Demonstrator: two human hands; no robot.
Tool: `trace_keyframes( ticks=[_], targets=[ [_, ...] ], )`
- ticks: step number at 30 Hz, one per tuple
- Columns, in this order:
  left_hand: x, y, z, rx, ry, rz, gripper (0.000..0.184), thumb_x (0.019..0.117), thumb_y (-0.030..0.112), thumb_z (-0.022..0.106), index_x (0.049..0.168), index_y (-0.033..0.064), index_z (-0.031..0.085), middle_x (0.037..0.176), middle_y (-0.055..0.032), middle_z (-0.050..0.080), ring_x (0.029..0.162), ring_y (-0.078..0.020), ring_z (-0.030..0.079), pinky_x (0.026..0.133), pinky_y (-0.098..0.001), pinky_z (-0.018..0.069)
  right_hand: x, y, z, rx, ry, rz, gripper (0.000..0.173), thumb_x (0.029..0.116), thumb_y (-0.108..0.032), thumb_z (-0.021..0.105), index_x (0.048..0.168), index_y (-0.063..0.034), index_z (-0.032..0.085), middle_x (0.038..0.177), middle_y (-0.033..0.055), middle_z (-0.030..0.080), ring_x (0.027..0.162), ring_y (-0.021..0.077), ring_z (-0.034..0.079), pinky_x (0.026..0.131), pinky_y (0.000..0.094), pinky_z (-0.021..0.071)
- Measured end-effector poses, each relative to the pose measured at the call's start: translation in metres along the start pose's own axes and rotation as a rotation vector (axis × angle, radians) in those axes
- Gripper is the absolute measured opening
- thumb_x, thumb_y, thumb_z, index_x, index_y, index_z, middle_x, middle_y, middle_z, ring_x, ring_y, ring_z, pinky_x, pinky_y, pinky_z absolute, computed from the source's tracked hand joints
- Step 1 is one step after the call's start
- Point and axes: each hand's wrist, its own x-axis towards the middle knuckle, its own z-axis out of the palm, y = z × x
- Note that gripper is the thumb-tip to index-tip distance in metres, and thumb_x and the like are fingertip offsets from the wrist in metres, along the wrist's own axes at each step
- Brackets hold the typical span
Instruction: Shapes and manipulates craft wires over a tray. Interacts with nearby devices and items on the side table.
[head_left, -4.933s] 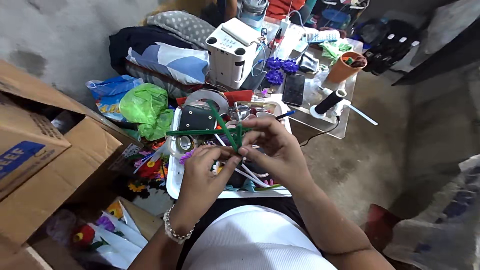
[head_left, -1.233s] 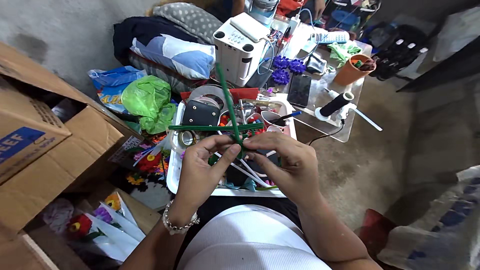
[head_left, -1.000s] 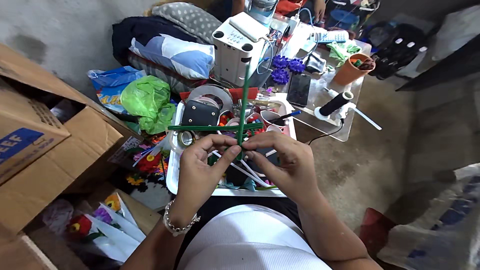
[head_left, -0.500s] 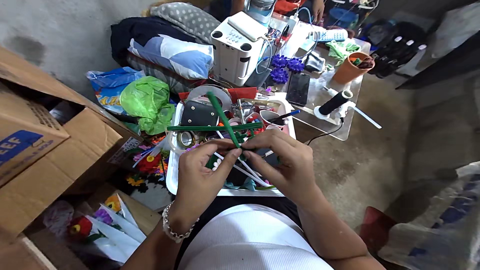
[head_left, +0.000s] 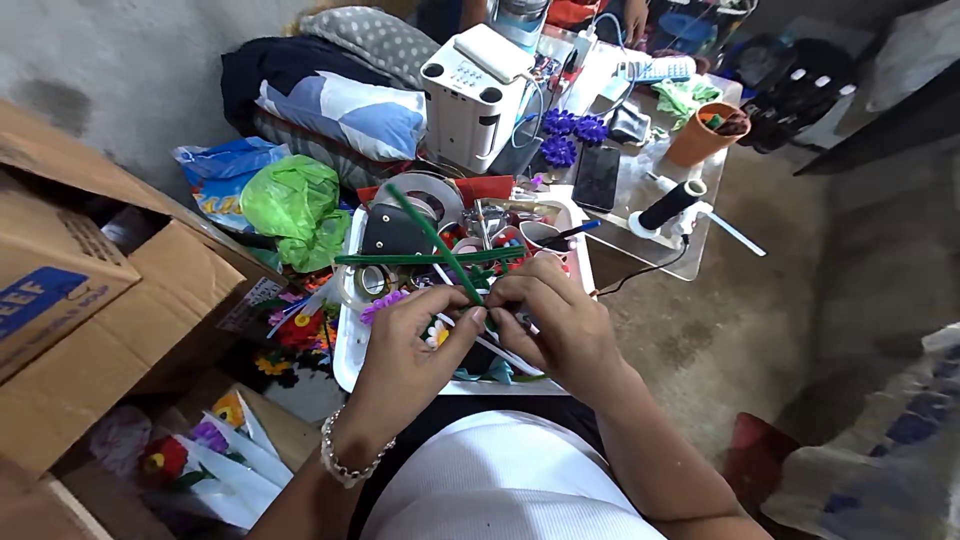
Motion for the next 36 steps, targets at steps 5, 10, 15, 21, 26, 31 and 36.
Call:
trace_keyframes(
  ticks=[5,10,15,21,26,31,36],
  targets=[
    [0.0,-0.001,0.004,0.083,0.075,0.062,0.018,0.0986,0.017,0.063,0.098,0.003,0.074,0.101,-0.0004,0.074,0.1,0.0001,0.067,0.09,-0.018,0.0549,-0.003,0.004,-0.005,0.321,-0.022,0.277,0.016,0.0971,-0.017,0.068,0.103,-0.0024,0.071,0.095,0.0022,0.073,0.086,0.0029,0.067,0.081,0.0215,0.0572],
    [0.0,-0.001,0.003,0.189,0.068,0.117,0.019,0.0985,0.019,0.062,0.096,0.0047,0.075,0.098,-0.0004,0.075,0.101,-0.002,0.066,0.094,-0.0213,0.0524,-0.003,0.006,-0.008,0.447,-0.092,0.344,0.014,0.0977,-0.014,0.065,0.102,-0.002,0.072,0.094,0.0013,0.072,0.085,0.0029,0.066,0.08,0.0215,0.0572],
    [0.0,-0.003,0.004,0.081,0.022,0.018,0.016,0.0974,0.017,0.063,0.095,0.0038,0.072,0.091,0.0012,0.07,0.085,0.002,0.065,0.077,-0.0151,0.0548,0.001,0.004,-0.009,0.292,-0.145,0.243,0.015,0.0982,-0.013,0.061,0.101,-0.0019,0.071,0.095,0.0035,0.071,0.086,0.0021,0.065,0.079,0.0182,0.0547],
    [0.007,0.002,-0.009,-0.614,-0.293,-0.561,0.016,0.0988,0.011,0.053,0.09,0.0161,0.065,0.079,0.0098,0.068,0.069,0.0024,0.063,0.063,-0.0136,0.0523,0.004,0.005,-0.015,-0.203,-0.17,-0.405,0.009,0.1043,-0.008,0.054,0.107,-0.0043,0.062,0.094,0.0108,0.066,0.091,0.0228,0.064,0.1,0.0377,0.0464],
    [0.001,-0.001,-0.002,-1.087,-0.347,-0.714,0.01,0.0949,0.027,0.068,0.093,0.0173,0.072,0.08,0.006,0.068,0.074,-0.0035,0.066,0.075,-0.0214,0.0579,0.003,0.013,-0.024,-0.312,-0.047,-0.541,0.012,0.1039,-0.011,0.058,0.114,-0.0082,0.064,0.1,0.0063,0.069,0.092,0.0182,0.063,0.101,0.0377,0.0436],
    [0.0,-0.008,-0.004,-0.056,0.046,0.136,0.01,0.0933,0.014,0.065,0.093,0.0063,0.072,0.09,0.0048,0.071,0.088,0.003,0.065,0.082,-0.0164,0.0545,-0.006,0.011,-0.005,0.613,-0.118,0.257,0.02,0.0984,-0.02,0.069,0.107,-0.0014,0.068,0.099,0.0006,0.071,0.089,0.0026,0.067,0.083,0.0225,0.0582],
    [-0.001,-0.003,-0.004,0.337,0.019,0.4,0.013,0.0987,0.019,0.063,0.097,0.0088,0.07,0.086,-0.0029,0.069,0.09,-0.0086,0.064,0.107,-0.0361,0.0348,-0.006,0.011,-0.011,1.033,-0.261,0.542,0.01,0.1008,-0.014,0.064,0.106,-0.0071,0.068,0.092,-0.0072,0.071,0.083,0.0008,0.068,0.078,0.0205,0.0578]
  ],
)
